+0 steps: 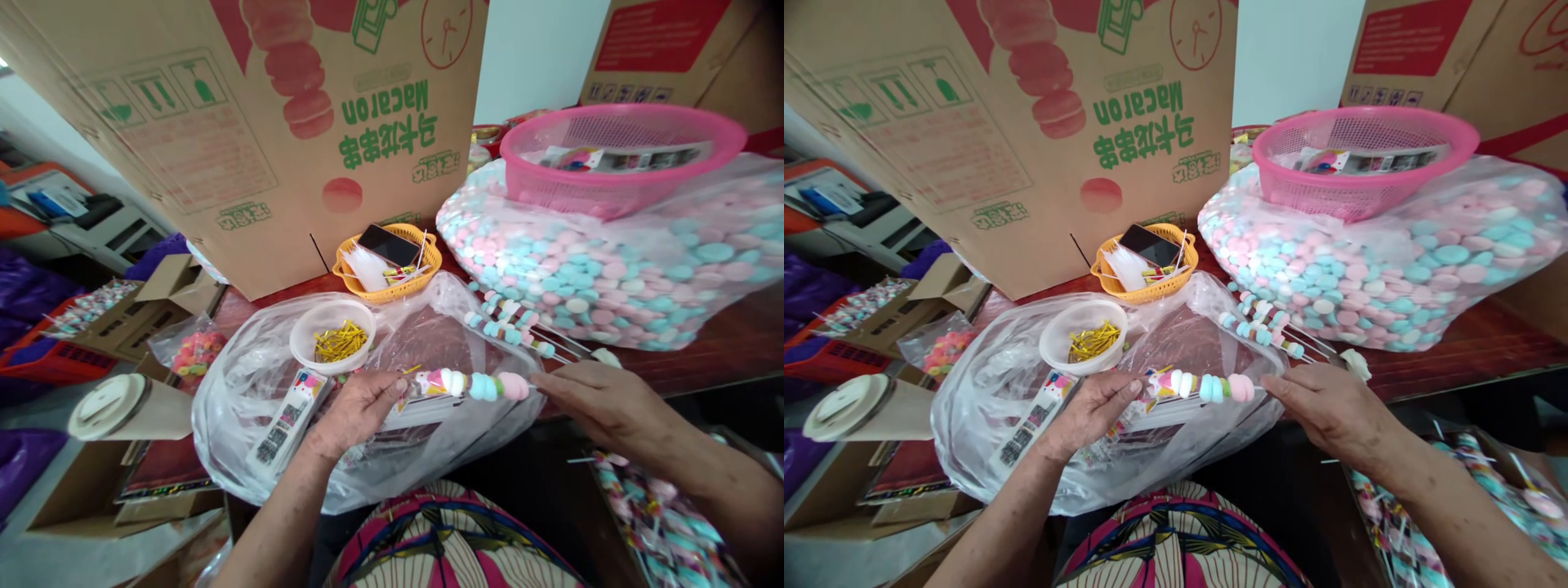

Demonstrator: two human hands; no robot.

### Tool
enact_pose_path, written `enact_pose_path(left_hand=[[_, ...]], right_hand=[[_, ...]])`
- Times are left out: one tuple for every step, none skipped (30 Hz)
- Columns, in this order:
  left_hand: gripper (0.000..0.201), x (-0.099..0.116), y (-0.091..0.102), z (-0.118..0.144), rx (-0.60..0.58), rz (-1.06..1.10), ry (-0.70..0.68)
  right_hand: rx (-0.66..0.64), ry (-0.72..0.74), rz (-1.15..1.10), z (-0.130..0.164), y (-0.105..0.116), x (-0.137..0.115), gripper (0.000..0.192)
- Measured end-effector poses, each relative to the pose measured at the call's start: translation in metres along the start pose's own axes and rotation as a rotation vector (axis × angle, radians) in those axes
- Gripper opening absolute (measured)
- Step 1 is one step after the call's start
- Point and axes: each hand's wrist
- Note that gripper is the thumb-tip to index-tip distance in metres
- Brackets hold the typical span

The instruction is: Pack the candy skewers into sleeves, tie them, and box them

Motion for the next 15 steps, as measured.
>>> enact_pose_path(left_hand=[[0.042,0.003,0.001,0.0,-0.029,-0.036,-0.013],[0.041,0.006,0.002,0.0,-0.049,-0.05,-0.02],[0.041,0.008,0.002,-0.001,-0.059,-0.044,-0.02],[0.042,0.01,0.002,0.0,-0.065,-0.026,-0.013],[0.042,0.011,0.002,0.0,-0.065,-0.001,0.0],[0.043,0.011,0.001,0.0,-0.065,0.023,0.012],[0.043,0.011,0.0,0.0,-0.066,0.038,0.021],[0.043,0.01,-0.001,0.0,-0.065,0.048,0.028],[0.042,0.01,-0.002,0.0,-0.061,0.055,0.036],[0.042,0.009,-0.002,0.0,-0.057,0.064,0.043],[0.042,0.009,-0.002,0.0,-0.053,0.07,0.045],[0.042,0.009,-0.002,0.0,-0.048,0.069,0.048],[0.042,0.01,-0.001,0.0,-0.044,0.059,0.051],[0.043,0.01,-0.001,-0.001,-0.044,0.043,0.056],[0.043,0.011,0.0,-0.001,-0.051,0.023,0.056]], right_hand=[[-0.006,0.01,0.034,-0.001,0.003,0.003,0.037],[-0.006,0.016,0.069,-0.002,0.006,0.007,0.038],[-0.002,0.02,0.097,-0.002,0.008,0.01,0.038],[0.004,0.025,0.115,-0.003,0.01,0.012,0.038],[0.008,0.032,0.121,-0.003,0.011,0.014,0.038],[0.009,0.042,0.119,-0.003,0.011,0.015,0.039],[0.009,0.049,0.12,-0.003,0.011,0.016,0.039],[0.01,0.052,0.125,-0.003,0.01,0.015,0.04],[0.016,0.058,0.128,-0.003,0.01,0.014,0.041],[0.017,0.062,0.122,-0.003,0.009,0.013,0.042],[0.014,0.062,0.109,-0.003,0.009,0.012,0.044],[0.007,0.06,0.086,-0.002,0.009,0.012,0.044],[0.001,0.058,0.061,-0.002,0.01,0.011,0.043],[-0.006,0.051,0.041,-0.001,0.011,0.011,0.042],[-0.006,0.046,0.028,0.0,0.012,0.012,0.04]])
Point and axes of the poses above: each hand's wrist, its own z-axis away from the middle knuckle, its own y-axis out of the back of the hand, x = y × z, and after that the axes turned 7 degrees about z, right-handed
